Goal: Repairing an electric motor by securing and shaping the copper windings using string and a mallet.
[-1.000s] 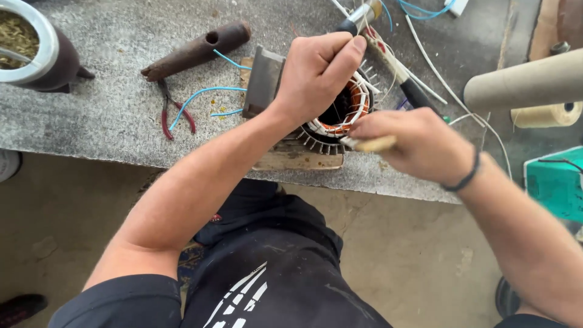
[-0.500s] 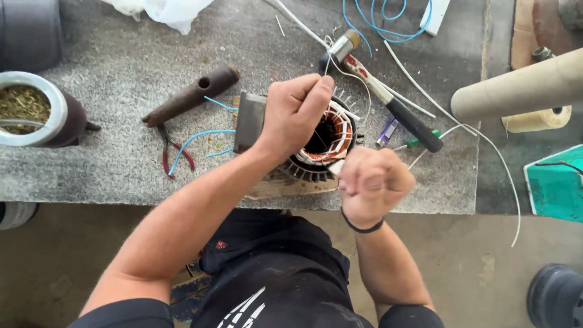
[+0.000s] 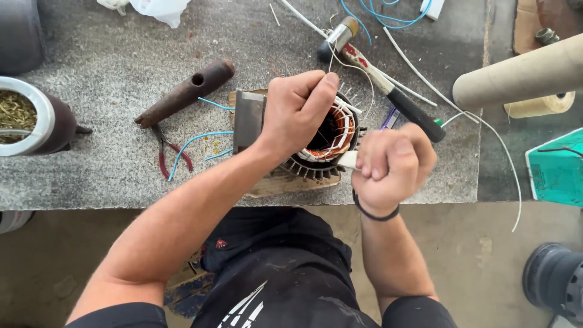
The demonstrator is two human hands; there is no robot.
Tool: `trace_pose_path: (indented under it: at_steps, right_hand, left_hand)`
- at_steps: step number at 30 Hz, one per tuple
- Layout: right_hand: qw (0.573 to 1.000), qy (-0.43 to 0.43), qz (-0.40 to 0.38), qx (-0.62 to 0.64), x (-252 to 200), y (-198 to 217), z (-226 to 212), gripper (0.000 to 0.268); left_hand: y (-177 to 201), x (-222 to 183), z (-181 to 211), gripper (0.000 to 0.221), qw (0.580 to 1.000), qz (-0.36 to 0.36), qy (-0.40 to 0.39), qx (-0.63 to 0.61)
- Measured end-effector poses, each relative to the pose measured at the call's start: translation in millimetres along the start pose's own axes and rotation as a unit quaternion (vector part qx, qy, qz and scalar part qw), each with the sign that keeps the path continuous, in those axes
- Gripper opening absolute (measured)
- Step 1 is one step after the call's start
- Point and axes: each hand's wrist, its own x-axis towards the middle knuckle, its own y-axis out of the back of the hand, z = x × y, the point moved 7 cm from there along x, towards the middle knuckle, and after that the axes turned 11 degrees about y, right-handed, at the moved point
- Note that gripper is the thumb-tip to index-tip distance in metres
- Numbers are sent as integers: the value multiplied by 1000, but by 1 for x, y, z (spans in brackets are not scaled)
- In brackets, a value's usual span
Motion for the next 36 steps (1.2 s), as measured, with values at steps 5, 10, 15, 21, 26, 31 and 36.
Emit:
trace_pose_path:
  at_steps: [5,10,15,21,26,31,36]
  right_hand:
    - [994,-22,63,-89,4,1,4,39]
    - [990,-133,9,-38,28,-15,12,44]
    - [985,-150,87,-19,10,-14,8,32]
    - [988,9,107,-110,10,-5,-8,22]
    - [980,-195,48,9,29,-8,15,48]
    - [991,78,-51,-94,36,10,-68,22]
    - [956,15,-281,-83,49,63,-68,103]
  left_hand:
    - [2,-2,0,47,1000,6,-14,-3]
    - [-3,-2,5,46,1000,1,-18,18]
    - [-4,-6,12,46,998,0,-39,50]
    - [1,-7,9,47,998,5,-36,58]
    - [-4,-8,-1,45,998,-5,-53,30]
    - [0,-10,6,46,997,-2,-49,51]
    - [-3,-11,2,46,997,-26,-57,33]
